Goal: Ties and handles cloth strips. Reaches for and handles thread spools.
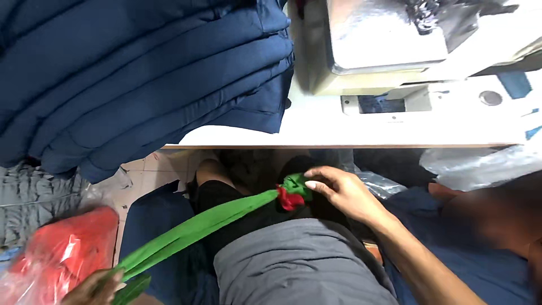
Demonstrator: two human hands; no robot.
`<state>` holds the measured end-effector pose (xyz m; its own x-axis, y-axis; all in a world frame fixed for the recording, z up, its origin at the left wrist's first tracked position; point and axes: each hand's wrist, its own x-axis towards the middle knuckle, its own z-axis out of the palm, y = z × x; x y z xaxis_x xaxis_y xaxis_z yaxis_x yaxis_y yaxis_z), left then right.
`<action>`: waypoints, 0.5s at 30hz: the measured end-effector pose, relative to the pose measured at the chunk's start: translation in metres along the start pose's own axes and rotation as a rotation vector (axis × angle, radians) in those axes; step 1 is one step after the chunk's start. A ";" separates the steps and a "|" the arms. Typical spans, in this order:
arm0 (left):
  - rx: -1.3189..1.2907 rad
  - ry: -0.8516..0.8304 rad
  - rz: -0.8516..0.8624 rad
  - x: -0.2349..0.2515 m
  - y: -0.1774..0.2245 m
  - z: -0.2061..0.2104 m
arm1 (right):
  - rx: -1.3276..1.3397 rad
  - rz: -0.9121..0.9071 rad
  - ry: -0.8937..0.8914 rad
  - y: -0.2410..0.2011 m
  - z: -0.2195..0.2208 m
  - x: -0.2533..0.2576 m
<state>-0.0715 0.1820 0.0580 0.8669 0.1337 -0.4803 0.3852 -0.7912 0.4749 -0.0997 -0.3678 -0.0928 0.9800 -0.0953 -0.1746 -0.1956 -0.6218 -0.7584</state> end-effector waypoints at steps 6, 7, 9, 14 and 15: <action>0.340 -0.281 0.103 0.033 0.058 0.104 | -0.266 0.002 -0.268 0.013 0.026 0.027; 0.325 -0.291 0.206 0.035 0.079 0.124 | -0.305 0.006 -0.267 0.014 0.031 0.029; 0.277 -0.269 0.378 0.041 0.115 0.163 | -0.354 0.022 -0.258 0.014 0.036 0.031; 0.219 -0.338 0.407 0.070 0.177 0.260 | -0.286 -0.059 -0.090 0.018 0.042 0.025; 0.227 -0.391 0.404 0.076 0.183 0.274 | -0.228 -0.069 -0.049 0.016 0.040 0.022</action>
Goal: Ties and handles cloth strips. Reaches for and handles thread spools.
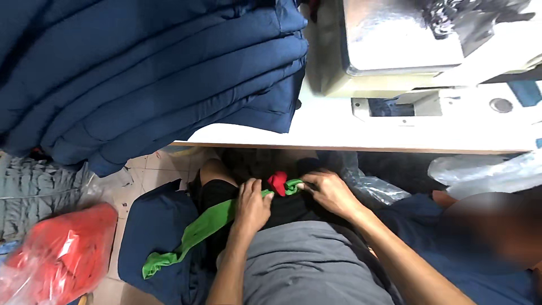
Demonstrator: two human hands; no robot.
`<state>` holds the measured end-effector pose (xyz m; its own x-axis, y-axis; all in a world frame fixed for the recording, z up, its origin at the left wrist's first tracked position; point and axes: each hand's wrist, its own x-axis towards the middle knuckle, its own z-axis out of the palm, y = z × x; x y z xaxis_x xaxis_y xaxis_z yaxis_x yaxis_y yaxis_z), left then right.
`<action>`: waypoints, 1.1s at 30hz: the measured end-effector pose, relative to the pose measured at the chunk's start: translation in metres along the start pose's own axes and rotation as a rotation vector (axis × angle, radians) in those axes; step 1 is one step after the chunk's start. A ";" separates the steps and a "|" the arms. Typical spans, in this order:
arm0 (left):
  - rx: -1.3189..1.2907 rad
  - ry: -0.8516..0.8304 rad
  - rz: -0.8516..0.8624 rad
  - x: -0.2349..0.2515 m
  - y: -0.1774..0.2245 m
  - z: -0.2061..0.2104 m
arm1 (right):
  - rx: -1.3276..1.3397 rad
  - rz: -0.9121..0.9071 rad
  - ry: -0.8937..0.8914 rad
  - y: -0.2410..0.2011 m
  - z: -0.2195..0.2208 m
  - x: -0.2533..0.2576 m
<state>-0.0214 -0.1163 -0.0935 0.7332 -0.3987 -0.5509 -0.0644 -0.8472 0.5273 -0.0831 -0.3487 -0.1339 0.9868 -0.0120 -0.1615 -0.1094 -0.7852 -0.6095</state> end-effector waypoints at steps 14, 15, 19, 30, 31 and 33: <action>-0.270 0.500 0.338 -0.039 0.015 0.004 | 0.488 0.029 -0.068 -0.044 -0.044 -0.025; -0.293 0.502 0.325 -0.041 0.017 0.000 | 0.451 -0.002 -0.074 -0.053 -0.045 -0.020; -0.436 0.480 0.255 -0.046 0.021 -0.013 | 0.192 -0.251 0.132 -0.063 -0.035 -0.010; -0.767 0.048 0.496 -0.052 0.028 -0.034 | 0.805 -0.025 0.063 -0.105 -0.066 -0.009; -0.828 0.050 0.491 -0.051 0.031 -0.034 | 0.908 0.031 0.053 -0.109 -0.067 -0.007; -0.962 0.080 0.390 -0.051 0.032 -0.031 | 1.175 0.177 0.026 -0.114 -0.068 -0.003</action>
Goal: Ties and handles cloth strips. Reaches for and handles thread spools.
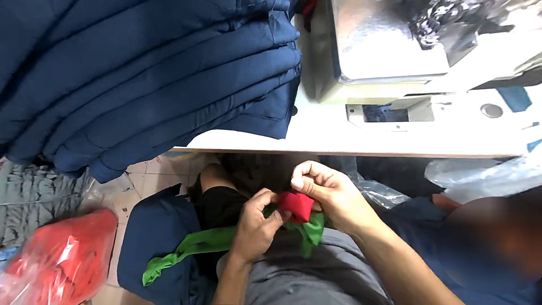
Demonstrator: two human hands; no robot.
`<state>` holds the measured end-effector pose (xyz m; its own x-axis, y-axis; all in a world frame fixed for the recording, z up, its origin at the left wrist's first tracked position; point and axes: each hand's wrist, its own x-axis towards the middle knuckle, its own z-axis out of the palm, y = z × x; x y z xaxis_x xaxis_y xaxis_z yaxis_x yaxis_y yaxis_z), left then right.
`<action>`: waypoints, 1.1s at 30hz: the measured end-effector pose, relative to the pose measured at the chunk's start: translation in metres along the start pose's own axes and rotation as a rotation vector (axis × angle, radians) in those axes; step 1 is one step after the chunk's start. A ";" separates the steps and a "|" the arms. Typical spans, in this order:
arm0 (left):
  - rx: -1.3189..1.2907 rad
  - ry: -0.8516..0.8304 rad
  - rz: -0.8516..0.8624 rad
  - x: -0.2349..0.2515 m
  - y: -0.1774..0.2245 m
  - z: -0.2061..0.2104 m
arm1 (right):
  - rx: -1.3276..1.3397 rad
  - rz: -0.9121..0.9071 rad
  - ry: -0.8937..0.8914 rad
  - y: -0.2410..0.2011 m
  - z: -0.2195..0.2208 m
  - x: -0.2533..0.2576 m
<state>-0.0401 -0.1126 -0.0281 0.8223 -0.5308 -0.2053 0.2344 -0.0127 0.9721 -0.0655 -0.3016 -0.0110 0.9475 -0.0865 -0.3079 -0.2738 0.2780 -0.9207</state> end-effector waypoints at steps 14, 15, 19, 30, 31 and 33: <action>-0.474 0.060 -0.157 -0.010 -0.005 -0.006 | -0.075 -0.087 -0.158 0.026 -0.025 -0.009; -0.502 0.067 -0.156 -0.010 -0.006 -0.008 | -0.185 -0.131 -0.098 0.025 -0.027 -0.008; -0.500 0.168 -0.222 -0.010 -0.006 -0.012 | -0.224 -0.156 0.007 0.020 -0.036 -0.006; -0.299 0.297 -0.226 -0.010 0.003 -0.012 | 0.287 0.128 0.240 0.022 -0.023 -0.005; -0.296 0.312 -0.227 -0.010 0.003 -0.012 | 0.272 0.120 0.276 0.023 -0.022 -0.005; -0.291 0.361 -0.240 -0.010 0.003 -0.010 | 0.116 0.064 0.388 0.024 -0.020 -0.005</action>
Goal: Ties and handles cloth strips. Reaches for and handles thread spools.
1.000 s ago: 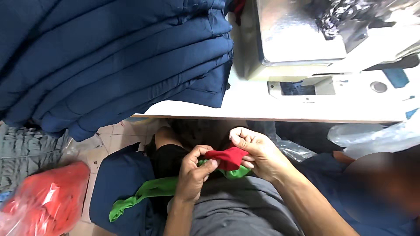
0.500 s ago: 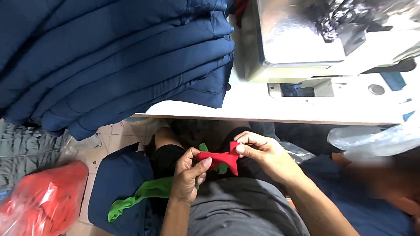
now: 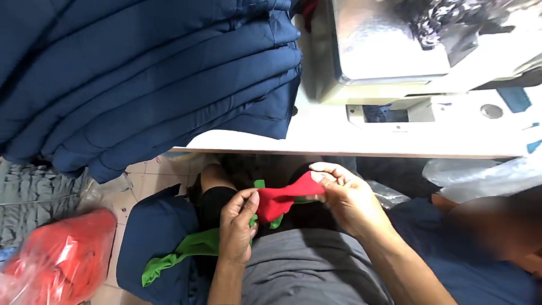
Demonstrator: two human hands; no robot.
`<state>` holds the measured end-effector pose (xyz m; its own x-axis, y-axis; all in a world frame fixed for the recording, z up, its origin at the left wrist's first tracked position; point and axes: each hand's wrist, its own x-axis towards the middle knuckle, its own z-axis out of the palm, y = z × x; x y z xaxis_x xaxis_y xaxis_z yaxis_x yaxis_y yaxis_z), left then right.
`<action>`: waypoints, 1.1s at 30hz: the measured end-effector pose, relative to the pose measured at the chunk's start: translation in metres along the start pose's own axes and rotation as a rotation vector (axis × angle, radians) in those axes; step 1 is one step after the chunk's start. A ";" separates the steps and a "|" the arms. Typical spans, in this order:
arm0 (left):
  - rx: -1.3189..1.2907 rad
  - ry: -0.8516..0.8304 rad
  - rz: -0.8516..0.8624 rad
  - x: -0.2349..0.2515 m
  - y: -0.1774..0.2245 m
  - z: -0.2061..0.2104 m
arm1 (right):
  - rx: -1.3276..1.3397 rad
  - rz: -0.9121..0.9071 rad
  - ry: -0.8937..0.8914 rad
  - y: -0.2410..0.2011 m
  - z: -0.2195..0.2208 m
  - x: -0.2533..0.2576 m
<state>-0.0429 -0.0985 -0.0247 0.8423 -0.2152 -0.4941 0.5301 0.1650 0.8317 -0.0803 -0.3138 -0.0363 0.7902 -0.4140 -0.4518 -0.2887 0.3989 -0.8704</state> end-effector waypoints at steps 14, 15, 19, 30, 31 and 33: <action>0.291 -0.221 0.184 -0.004 0.019 -0.003 | -0.523 -0.208 -0.820 0.007 0.016 0.022; 0.324 -0.208 0.170 -0.002 0.020 -0.006 | -0.541 -0.222 -0.783 0.003 0.015 0.022; 0.392 -0.180 0.074 0.003 0.019 -0.018 | -0.645 -0.235 -0.610 -0.014 0.005 0.025; 0.600 -0.242 0.074 0.001 0.025 -0.053 | -0.523 -0.102 -0.404 -0.015 -0.003 0.034; 0.611 -0.230 0.066 0.001 0.025 -0.057 | -0.496 -0.080 -0.387 -0.015 -0.002 0.035; 0.586 -0.244 0.049 0.000 0.026 -0.061 | -0.460 -0.059 -0.383 -0.014 0.000 0.036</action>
<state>-0.0235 -0.0350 -0.0184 0.7813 -0.4449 -0.4378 0.2924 -0.3589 0.8864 -0.0477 -0.3341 -0.0404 0.9261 -0.0660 -0.3715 -0.3748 -0.0465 -0.9260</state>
